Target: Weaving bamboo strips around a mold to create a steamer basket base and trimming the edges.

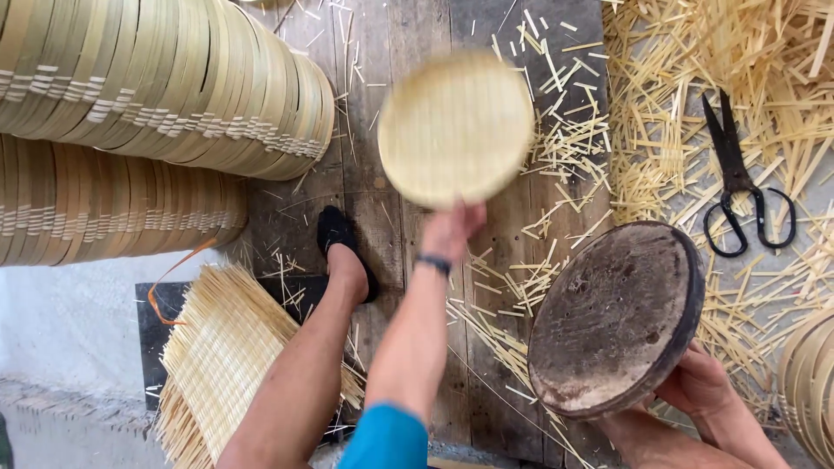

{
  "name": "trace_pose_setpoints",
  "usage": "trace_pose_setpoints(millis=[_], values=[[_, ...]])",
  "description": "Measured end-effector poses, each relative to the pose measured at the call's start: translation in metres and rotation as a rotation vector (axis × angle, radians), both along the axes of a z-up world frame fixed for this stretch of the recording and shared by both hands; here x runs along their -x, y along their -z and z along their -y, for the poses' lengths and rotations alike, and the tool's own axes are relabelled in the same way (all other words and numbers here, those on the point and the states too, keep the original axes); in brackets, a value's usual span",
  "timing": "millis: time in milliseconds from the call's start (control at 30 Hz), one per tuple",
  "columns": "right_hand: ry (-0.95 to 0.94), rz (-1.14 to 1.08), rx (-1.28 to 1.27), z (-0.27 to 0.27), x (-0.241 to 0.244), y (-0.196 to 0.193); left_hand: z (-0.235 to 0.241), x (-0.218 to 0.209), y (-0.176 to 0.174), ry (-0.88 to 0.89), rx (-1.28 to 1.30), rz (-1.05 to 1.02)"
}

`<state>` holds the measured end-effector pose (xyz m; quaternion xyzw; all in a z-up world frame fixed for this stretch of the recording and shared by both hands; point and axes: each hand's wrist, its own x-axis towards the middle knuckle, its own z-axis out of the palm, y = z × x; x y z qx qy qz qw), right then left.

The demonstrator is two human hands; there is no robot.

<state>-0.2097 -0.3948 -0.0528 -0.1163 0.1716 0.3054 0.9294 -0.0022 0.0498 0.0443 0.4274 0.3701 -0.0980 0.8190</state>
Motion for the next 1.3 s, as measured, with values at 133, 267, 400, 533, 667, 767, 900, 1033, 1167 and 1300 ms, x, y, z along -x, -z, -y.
trace_pose_setpoints(millis=[133,267,400,533,667,767,900,1033,1167,1300], values=[[-0.013,0.118,-0.043,-0.039,-0.033,-0.048,-0.039,-0.086,-0.014,-0.291,0.012,0.092],[-0.185,-0.067,0.638,-0.106,-0.077,-0.104,-0.091,-0.056,-0.09,0.571,-0.849,0.113],[-0.153,-0.002,0.31,-0.139,-0.097,-0.061,-0.195,0.038,-0.14,1.252,-1.356,-0.063],[-0.002,-0.039,0.161,-0.135,-0.109,-0.156,-0.281,0.141,-0.139,1.075,-1.505,-0.312],[-0.15,0.08,0.349,-0.12,-0.1,-0.136,-0.272,0.172,-0.099,0.903,-1.507,-0.432],[-0.42,-0.022,0.853,-0.117,-0.082,-0.088,-0.274,0.211,-0.091,0.748,-1.508,-0.567],[-0.873,0.107,0.917,-0.122,-0.064,-0.042,-0.28,0.272,-0.084,0.486,-1.49,-0.767],[-1.074,0.203,0.918,-0.12,-0.063,-0.043,-0.319,0.319,-0.051,0.3,-1.469,-0.917],[-0.964,0.133,0.99,-0.108,-0.065,-0.032,-0.358,0.347,-0.031,0.17,-1.538,-0.785],[-0.863,0.056,1.024,-0.1,-0.063,-0.026,-0.36,0.318,-0.12,0.386,-1.652,-1.014]])
